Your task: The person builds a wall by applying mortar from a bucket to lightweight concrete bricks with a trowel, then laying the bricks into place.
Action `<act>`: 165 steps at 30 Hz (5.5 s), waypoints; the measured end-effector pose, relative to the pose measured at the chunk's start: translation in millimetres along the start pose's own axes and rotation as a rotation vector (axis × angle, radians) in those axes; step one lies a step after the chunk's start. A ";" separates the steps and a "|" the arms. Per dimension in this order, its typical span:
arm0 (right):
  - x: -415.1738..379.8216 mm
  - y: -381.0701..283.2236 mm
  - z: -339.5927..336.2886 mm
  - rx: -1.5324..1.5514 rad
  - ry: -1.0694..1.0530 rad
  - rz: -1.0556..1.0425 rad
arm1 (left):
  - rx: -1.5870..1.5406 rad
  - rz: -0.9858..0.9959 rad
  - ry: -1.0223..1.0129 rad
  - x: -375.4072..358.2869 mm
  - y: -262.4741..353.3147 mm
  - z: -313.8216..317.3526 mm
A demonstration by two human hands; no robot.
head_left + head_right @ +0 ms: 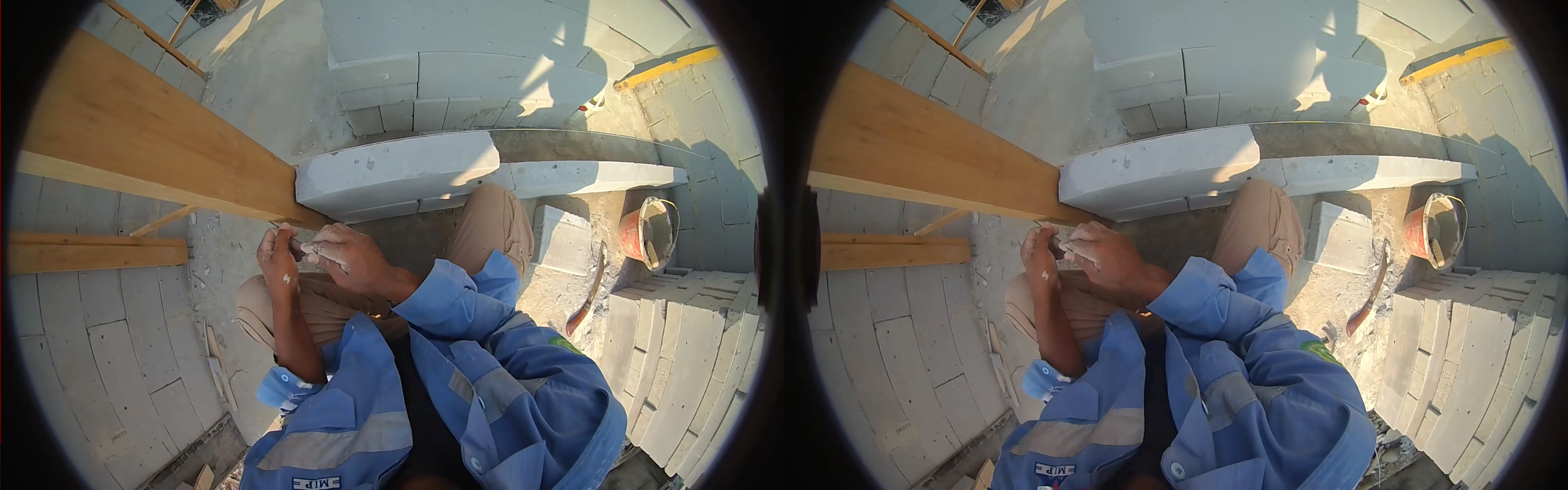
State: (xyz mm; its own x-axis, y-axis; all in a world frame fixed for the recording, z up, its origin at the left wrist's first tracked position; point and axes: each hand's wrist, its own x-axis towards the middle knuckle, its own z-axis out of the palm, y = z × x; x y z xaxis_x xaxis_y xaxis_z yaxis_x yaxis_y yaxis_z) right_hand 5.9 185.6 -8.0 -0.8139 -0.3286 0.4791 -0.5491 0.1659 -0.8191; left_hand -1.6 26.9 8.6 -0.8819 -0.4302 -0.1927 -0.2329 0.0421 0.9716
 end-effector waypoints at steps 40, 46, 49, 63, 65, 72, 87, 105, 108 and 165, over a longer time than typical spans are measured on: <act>148.1 49.5 -17.6 0.373 -0.201 0.798 | 0.367 0.395 0.179 19.6 37.2 16.9; 154.5 51.6 -9.8 0.418 -0.131 0.824 | 0.380 0.367 0.330 24.7 29.7 27.5; 161.0 46.7 -8.2 0.353 -0.154 0.797 | 0.365 0.365 0.339 26.3 27.3 27.2; 162.1 44.1 -16.4 0.392 -0.163 0.709 | 0.309 0.441 0.574 35.8 9.7 47.7; 160.1 50.6 -15.1 0.356 -0.148 0.661 | 0.299 0.414 0.578 34.7 12.1 49.3; 153.5 50.6 -15.6 -0.018 -0.109 0.316 | 0.256 0.419 0.559 35.4 11.5 48.4; 153.8 54.4 -25.5 -0.216 -0.190 0.043 | 0.173 0.403 0.541 35.5 13.4 48.7; 176.2 77.9 -33.9 0.155 -0.419 0.274 | 0.143 0.448 0.534 37.8 9.8 50.4; 184.4 81.1 -35.2 0.254 -0.492 0.337 | 0.111 0.438 0.530 37.7 11.2 51.2; 144.1 50.7 -150.0 0.179 0.137 0.394 | 0.374 0.426 0.375 20.0 11.1 36.0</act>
State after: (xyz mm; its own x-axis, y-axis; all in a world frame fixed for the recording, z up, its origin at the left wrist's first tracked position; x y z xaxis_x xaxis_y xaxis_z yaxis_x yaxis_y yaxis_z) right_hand -167.7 286.0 66.9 -0.9784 -0.1450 0.1471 -0.1606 0.0861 -0.9833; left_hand -36.6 51.3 10.6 -0.7418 -0.5881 0.3222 -0.0825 0.5569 0.8264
